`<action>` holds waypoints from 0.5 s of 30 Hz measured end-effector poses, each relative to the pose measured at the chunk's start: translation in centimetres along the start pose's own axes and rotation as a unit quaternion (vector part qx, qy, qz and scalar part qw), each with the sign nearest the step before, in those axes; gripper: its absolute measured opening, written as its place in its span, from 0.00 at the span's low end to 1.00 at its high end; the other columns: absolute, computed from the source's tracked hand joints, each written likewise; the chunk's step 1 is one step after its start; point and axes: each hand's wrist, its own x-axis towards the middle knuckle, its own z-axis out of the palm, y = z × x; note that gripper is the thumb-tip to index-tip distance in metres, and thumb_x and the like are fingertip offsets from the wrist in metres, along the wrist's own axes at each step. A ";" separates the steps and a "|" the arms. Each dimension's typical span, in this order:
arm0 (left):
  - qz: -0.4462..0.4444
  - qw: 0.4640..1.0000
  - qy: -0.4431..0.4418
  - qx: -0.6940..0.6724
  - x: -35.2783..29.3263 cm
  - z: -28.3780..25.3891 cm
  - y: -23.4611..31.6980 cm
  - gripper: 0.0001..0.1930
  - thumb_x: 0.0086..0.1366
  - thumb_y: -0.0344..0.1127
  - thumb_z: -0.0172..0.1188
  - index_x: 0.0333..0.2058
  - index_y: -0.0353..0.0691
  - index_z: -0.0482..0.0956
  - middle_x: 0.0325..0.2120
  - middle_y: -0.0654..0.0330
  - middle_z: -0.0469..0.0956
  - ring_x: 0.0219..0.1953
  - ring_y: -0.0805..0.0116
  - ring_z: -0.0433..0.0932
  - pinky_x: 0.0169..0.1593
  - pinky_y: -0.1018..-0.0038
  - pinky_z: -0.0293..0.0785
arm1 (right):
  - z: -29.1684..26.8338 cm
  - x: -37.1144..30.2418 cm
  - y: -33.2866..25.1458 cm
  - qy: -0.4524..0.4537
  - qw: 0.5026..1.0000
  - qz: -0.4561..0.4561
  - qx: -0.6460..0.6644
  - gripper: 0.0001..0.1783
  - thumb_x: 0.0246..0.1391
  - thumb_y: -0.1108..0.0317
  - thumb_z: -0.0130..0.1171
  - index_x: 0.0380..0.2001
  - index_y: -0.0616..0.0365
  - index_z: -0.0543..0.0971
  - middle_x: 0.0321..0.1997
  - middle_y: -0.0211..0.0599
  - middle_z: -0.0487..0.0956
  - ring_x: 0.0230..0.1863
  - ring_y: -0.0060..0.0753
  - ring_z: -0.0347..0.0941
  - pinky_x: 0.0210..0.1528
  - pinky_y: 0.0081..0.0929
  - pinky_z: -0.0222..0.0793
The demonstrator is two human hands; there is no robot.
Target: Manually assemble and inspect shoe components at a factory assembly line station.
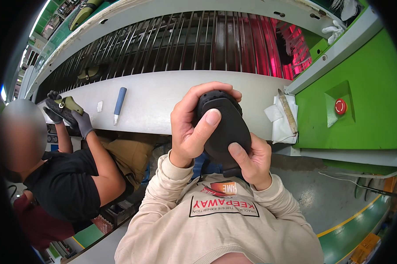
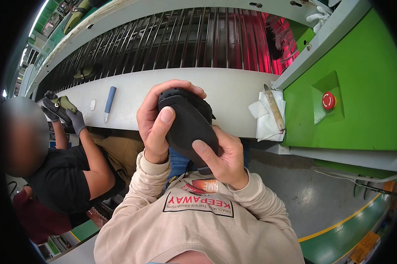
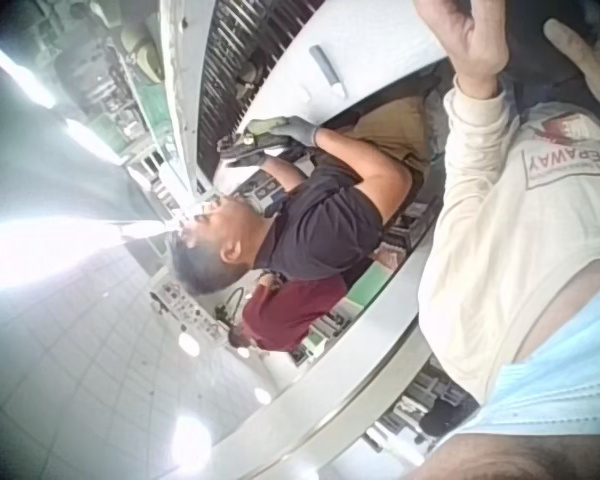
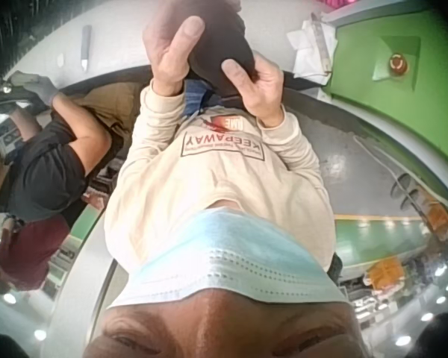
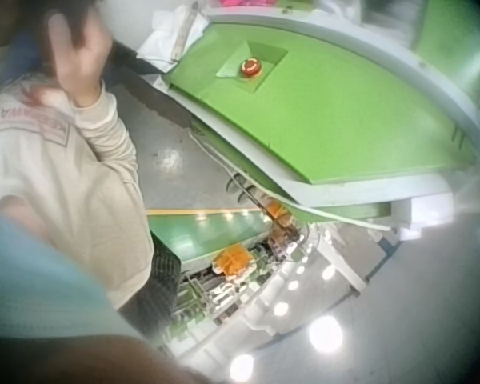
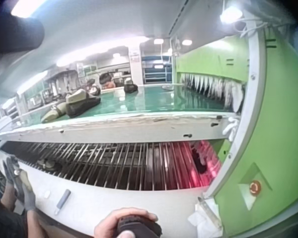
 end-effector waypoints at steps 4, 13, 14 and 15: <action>-0.001 1.000 0.003 0.002 0.0 0.1 0.0 0.24 0.75 0.40 0.61 0.61 0.27 0.79 0.50 0.43 0.88 0.50 0.58 0.88 0.57 0.63 0.85 | 0.0 0.1 -0.1 0.002 1.000 0.001 0.005 0.17 0.73 0.65 0.70 0.53 0.70 0.84 0.42 0.31 0.84 0.39 0.17 0.76 0.41 0.19 0.71; 0.002 1.000 0.008 0.005 -0.1 0.0 -0.2 0.23 0.75 0.40 0.61 0.60 0.27 0.79 0.49 0.43 0.88 0.49 0.58 0.89 0.56 0.63 0.86 | -0.2 0.2 0.0 -0.004 1.000 0.006 -0.005 0.16 0.73 0.65 0.70 0.52 0.70 0.84 0.42 0.31 0.84 0.38 0.17 0.76 0.39 0.18 0.70; 0.001 1.000 0.007 0.006 -0.1 0.1 -0.1 0.23 0.76 0.40 0.61 0.60 0.27 0.80 0.50 0.44 0.88 0.49 0.58 0.89 0.56 0.63 0.86 | -0.2 0.2 -0.1 -0.004 1.000 0.004 -0.006 0.16 0.73 0.65 0.70 0.52 0.70 0.85 0.41 0.30 0.84 0.38 0.17 0.76 0.39 0.18 0.70; 0.001 1.000 0.006 0.007 -0.1 0.1 -0.1 0.22 0.76 0.39 0.61 0.60 0.27 0.80 0.50 0.44 0.88 0.49 0.59 0.89 0.56 0.63 0.86 | -0.2 0.3 -0.2 -0.004 1.000 0.001 -0.006 0.16 0.73 0.65 0.70 0.51 0.70 0.85 0.41 0.30 0.84 0.38 0.16 0.76 0.39 0.18 0.70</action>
